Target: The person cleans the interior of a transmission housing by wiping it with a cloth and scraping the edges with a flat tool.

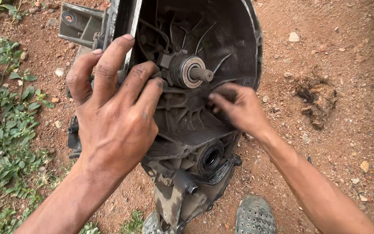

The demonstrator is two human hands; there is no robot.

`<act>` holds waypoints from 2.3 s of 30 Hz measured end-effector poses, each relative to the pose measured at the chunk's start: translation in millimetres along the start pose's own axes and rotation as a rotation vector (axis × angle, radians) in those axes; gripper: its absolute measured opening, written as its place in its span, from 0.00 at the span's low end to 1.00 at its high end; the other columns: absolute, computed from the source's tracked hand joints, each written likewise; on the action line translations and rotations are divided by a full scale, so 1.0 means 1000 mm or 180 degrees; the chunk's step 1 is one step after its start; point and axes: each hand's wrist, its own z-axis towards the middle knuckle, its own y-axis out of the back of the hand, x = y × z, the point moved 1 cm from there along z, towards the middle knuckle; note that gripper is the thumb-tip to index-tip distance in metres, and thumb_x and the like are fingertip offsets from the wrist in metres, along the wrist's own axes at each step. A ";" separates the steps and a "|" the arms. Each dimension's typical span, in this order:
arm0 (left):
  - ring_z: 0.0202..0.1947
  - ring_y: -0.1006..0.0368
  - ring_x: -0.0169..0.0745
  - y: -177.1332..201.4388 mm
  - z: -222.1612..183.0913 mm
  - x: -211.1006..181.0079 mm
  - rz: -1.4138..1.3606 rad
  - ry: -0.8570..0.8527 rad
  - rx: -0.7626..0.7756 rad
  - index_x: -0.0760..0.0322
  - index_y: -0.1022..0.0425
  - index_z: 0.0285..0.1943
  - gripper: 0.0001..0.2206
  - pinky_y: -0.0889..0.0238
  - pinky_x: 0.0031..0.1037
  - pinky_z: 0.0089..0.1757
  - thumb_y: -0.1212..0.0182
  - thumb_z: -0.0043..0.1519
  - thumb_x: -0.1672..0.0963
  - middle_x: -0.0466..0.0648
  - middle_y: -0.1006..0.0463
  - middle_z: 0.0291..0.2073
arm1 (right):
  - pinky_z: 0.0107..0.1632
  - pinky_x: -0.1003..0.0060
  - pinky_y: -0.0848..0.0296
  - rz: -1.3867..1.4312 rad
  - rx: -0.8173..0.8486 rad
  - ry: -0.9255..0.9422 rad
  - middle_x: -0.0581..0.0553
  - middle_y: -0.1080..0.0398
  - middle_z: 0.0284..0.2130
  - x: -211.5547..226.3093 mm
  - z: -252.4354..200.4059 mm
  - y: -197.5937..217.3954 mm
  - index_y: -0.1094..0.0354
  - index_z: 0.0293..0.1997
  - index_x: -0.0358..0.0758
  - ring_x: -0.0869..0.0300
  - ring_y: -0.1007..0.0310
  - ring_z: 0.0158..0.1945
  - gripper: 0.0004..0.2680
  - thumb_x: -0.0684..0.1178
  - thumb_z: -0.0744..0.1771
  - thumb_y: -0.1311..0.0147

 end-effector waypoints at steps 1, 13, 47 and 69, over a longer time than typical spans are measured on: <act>0.73 0.45 0.44 0.000 -0.001 0.000 -0.0002 -0.0006 -0.0009 0.66 0.17 0.44 0.06 0.58 0.41 0.66 0.37 0.63 0.64 0.45 0.18 0.54 | 0.35 0.67 0.21 -0.0182 0.0185 0.0215 0.47 0.20 0.37 -0.004 0.000 -0.001 0.22 0.45 0.39 0.64 0.21 0.34 0.07 0.47 0.67 0.42; 0.74 0.46 0.44 -0.001 -0.004 0.003 -0.0073 -0.0064 -0.0085 0.68 0.19 0.42 0.06 0.57 0.41 0.67 0.40 0.61 0.65 0.45 0.20 0.54 | 0.43 0.63 0.18 -0.0438 -0.0555 0.0266 0.44 0.22 0.42 -0.026 -0.036 -0.027 0.21 0.43 0.37 0.59 0.19 0.41 0.07 0.48 0.65 0.38; 0.73 0.47 0.48 -0.019 -0.013 0.003 -0.0923 0.0866 -0.0398 0.68 0.47 0.71 0.23 0.55 0.42 0.69 0.42 0.69 0.63 0.57 0.38 0.67 | 0.64 0.41 0.33 -0.2574 -0.1066 -0.1150 0.24 0.35 0.60 -0.205 -0.045 0.197 0.34 0.69 0.47 0.36 0.33 0.64 0.23 0.65 0.68 0.45; 0.75 0.48 0.47 -0.008 -0.008 0.003 -0.1581 0.1375 -0.0268 0.69 0.49 0.79 0.21 0.55 0.39 0.71 0.47 0.79 0.61 0.55 0.47 0.72 | 0.63 0.52 0.28 -0.2328 0.0721 0.3472 0.32 0.31 0.60 0.087 -0.002 -0.036 0.30 0.58 0.39 0.43 0.32 0.65 0.18 0.35 0.61 0.45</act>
